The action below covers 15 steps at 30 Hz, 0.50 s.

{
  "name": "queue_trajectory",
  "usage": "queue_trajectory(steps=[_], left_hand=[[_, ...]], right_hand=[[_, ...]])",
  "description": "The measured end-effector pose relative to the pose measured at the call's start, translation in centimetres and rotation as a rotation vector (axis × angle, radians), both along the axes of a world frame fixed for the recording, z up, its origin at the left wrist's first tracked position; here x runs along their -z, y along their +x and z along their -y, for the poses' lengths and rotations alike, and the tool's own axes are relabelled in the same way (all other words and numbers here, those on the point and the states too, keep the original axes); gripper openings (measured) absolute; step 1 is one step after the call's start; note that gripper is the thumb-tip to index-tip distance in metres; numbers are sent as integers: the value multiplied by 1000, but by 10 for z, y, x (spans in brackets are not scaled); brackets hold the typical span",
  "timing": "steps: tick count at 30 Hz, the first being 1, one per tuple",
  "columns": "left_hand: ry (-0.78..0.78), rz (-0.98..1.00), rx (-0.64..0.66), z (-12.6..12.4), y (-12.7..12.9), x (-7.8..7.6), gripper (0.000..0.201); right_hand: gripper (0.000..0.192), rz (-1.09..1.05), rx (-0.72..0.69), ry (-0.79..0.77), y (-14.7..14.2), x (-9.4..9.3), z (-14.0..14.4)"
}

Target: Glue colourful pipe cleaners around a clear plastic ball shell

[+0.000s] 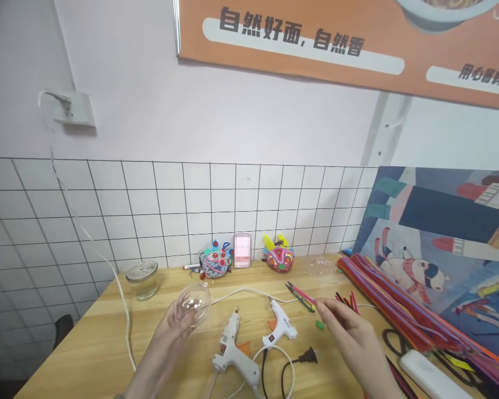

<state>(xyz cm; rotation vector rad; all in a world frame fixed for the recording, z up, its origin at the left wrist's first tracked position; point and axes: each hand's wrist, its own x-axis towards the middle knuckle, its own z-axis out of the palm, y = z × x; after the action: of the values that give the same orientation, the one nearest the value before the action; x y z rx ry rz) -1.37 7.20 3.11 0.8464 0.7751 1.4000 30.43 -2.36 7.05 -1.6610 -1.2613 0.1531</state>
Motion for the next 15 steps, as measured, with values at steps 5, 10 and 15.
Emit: queue_trajectory(steps=[5, 10, 15], left_hand=[[35, -39, 34, 1, 4, 3, 70], [86, -3, 74, 2, 4, 3, 69], [150, 2, 149, 1, 8, 9, 74]], right_hand=[[27, 71, -270, 21, -51, -43, -12], [25, 145, -440, -43, -93, -37, -33], [22, 170, -529, -77, -124, -29, -42]])
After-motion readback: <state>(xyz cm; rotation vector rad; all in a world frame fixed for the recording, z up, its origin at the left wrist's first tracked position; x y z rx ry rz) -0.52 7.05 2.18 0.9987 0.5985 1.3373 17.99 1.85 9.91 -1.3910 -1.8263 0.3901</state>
